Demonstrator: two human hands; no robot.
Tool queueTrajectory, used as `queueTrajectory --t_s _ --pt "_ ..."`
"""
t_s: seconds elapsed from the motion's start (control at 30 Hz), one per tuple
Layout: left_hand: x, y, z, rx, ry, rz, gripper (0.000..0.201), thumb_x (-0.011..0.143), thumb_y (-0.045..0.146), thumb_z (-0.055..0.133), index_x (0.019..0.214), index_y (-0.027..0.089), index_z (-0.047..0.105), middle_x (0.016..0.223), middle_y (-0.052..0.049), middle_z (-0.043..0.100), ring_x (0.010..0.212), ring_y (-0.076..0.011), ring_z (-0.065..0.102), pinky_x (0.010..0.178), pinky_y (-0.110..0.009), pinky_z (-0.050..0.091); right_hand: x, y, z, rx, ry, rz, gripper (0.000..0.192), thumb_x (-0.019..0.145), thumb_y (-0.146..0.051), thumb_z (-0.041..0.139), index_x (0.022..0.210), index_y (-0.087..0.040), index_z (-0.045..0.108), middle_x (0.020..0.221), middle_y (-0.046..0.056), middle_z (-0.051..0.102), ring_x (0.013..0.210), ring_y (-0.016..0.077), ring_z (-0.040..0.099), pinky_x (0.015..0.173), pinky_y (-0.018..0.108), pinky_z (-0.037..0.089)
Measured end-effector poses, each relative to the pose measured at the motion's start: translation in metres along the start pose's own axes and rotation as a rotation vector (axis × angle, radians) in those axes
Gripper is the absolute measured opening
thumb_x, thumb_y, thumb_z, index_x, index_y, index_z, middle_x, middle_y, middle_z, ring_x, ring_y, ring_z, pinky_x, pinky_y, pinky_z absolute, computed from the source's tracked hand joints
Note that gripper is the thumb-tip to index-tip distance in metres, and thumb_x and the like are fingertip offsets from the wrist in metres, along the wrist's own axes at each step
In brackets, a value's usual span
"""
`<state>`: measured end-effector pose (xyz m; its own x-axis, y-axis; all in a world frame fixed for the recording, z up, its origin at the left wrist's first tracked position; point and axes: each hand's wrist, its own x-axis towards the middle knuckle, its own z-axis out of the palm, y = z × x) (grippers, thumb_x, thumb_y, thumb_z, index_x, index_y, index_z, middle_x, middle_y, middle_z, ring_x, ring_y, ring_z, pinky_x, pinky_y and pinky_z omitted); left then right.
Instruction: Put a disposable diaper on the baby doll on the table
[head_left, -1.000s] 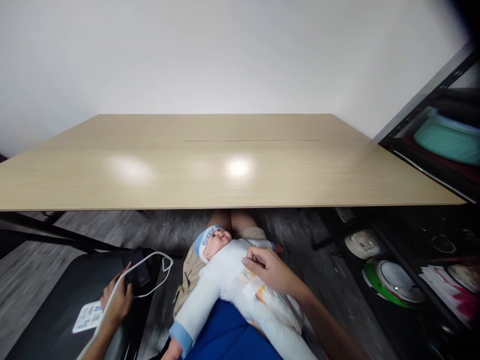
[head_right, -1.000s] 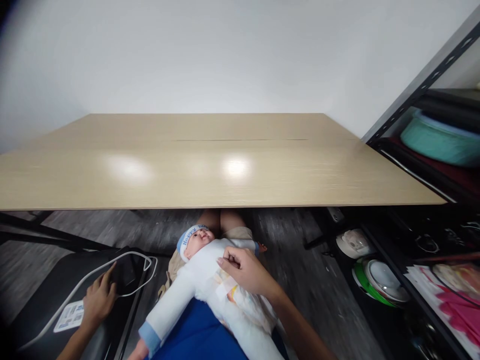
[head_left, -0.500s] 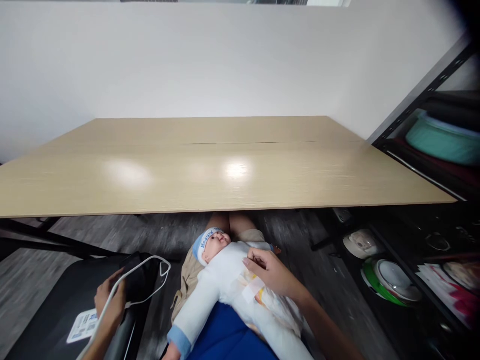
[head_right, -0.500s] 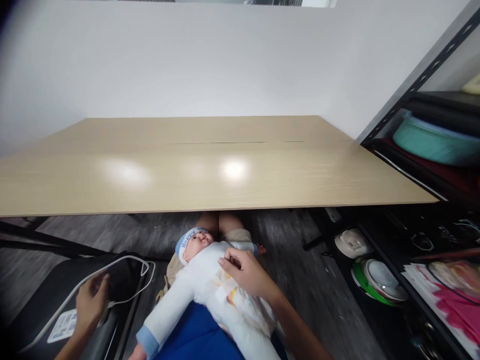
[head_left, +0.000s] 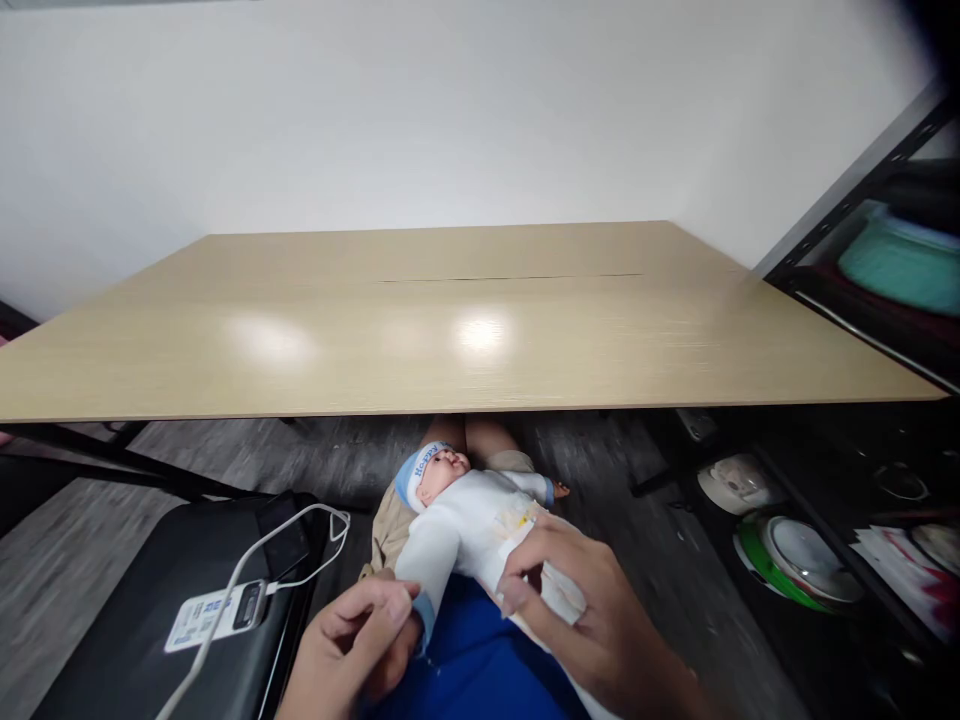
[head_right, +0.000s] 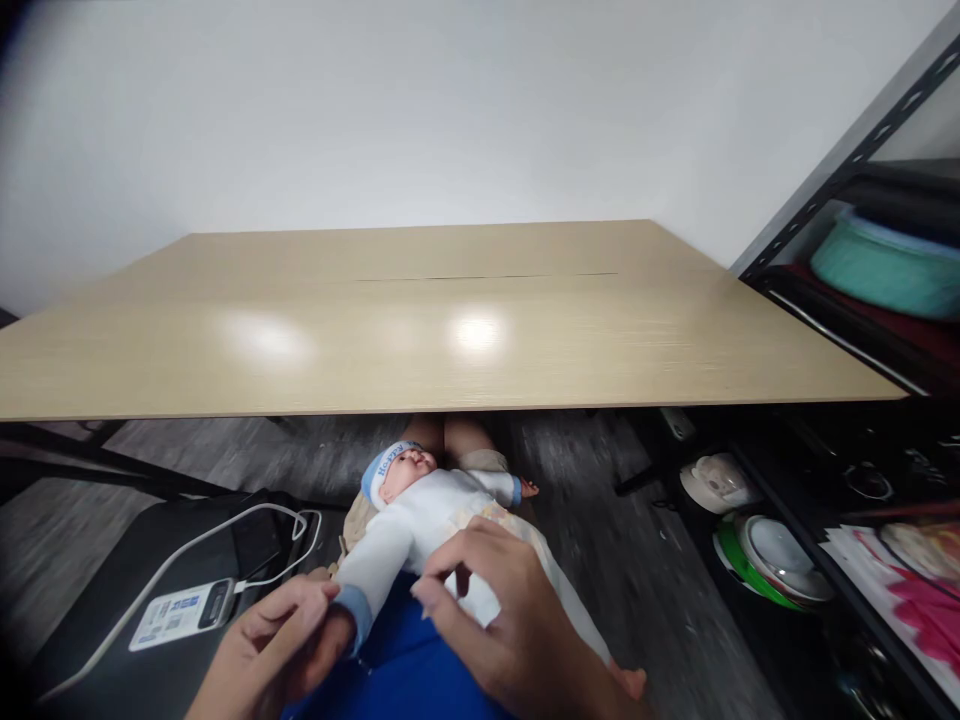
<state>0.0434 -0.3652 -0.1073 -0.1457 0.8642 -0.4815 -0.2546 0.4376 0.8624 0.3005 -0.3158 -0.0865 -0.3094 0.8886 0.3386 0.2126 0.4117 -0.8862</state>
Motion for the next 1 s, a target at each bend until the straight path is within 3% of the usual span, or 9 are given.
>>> queueTrajectory --t_s 0.1,0.2,0.33,0.43,0.57,0.67,0.8,1.0 --pt "-0.005 0.024 0.022 0.035 -0.032 0.050 0.055 0.066 0.066 0.100 0.073 0.015 0.080 0.064 -0.002 0.057 0.063 -0.0127 0.046 0.058 -0.024 0.039 0.004 -0.016 0.010 0.014 0.045 -0.053 0.013 0.097 -0.013 0.075 0.098 -0.026 0.073 0.088 -0.006 0.077 0.083 0.0136 0.070 0.082 0.027 0.053" --pt "-0.008 0.034 0.037 -0.065 -0.058 -0.020 0.052 0.065 0.061 0.103 0.072 0.015 0.079 0.074 -0.002 0.057 0.069 -0.0120 0.046 0.063 -0.023 0.041 0.008 -0.015 0.022 0.029 0.161 -0.023 0.014 0.096 -0.011 0.075 0.098 -0.025 0.074 0.090 -0.005 0.078 0.080 0.0132 0.071 0.081 0.027 0.055" --pt "-0.008 0.031 0.058 -0.239 -0.073 -0.041 0.056 0.065 0.058 0.105 0.066 0.015 0.069 0.069 0.002 0.048 0.068 -0.0104 0.040 0.071 -0.023 0.046 0.003 -0.012 0.031 0.026 0.304 -0.054 0.015 0.097 -0.011 0.076 0.101 -0.025 0.075 0.088 -0.004 0.077 0.078 0.0134 0.073 0.076 0.027 0.059" --pt "-0.008 0.025 0.070 -0.324 -0.117 -0.038 0.052 0.070 0.057 0.103 0.071 0.017 0.071 0.066 0.003 0.045 0.067 -0.0108 0.040 0.070 -0.024 0.045 0.000 -0.016 0.031 -0.022 0.403 -0.141 0.022 0.095 -0.006 0.076 0.107 -0.024 0.076 0.091 -0.002 0.079 0.081 0.0148 0.076 0.078 0.028 0.062" --pt "-0.012 0.020 0.075 -0.367 -0.128 -0.088 0.044 0.072 0.053 0.104 0.092 0.020 0.082 0.070 0.002 0.054 0.069 -0.0127 0.052 0.070 -0.025 0.047 0.002 -0.025 0.028 -0.141 0.489 -0.371 0.033 0.088 0.006 0.076 0.112 -0.018 0.078 0.093 0.001 0.084 0.078 0.0150 0.078 0.076 0.029 0.066" --pt "-0.015 0.018 0.075 -0.375 -0.155 -0.098 0.041 0.073 0.049 0.104 0.093 0.021 0.083 0.076 0.000 0.067 0.072 -0.0143 0.063 0.077 -0.027 0.054 0.006 -0.028 0.028 -0.246 0.514 -0.476 0.034 0.087 0.006 0.079 0.113 -0.015 0.079 0.090 0.003 0.085 0.074 0.0153 0.079 0.071 0.027 0.067" --pt "-0.016 0.016 0.077 -0.351 -0.165 -0.124 0.043 0.069 0.051 0.105 0.094 0.024 0.083 0.082 -0.003 0.077 0.091 -0.0242 0.077 0.090 -0.035 0.062 0.006 -0.029 0.033 -0.259 0.544 -0.459 0.039 0.088 0.002 0.080 0.121 -0.020 0.079 0.091 0.002 0.087 0.071 0.0168 0.079 0.064 0.029 0.068" --pt "-0.014 0.014 0.081 -0.314 -0.118 -0.081 0.049 0.064 0.057 0.106 0.093 0.023 0.084 0.084 -0.004 0.081 0.098 -0.0287 0.080 0.089 -0.036 0.065 0.005 -0.032 0.035 -0.199 0.501 -0.387 0.048 0.088 0.004 0.078 0.125 -0.025 0.079 0.097 0.000 0.087 0.073 0.0178 0.080 0.065 0.031 0.068"
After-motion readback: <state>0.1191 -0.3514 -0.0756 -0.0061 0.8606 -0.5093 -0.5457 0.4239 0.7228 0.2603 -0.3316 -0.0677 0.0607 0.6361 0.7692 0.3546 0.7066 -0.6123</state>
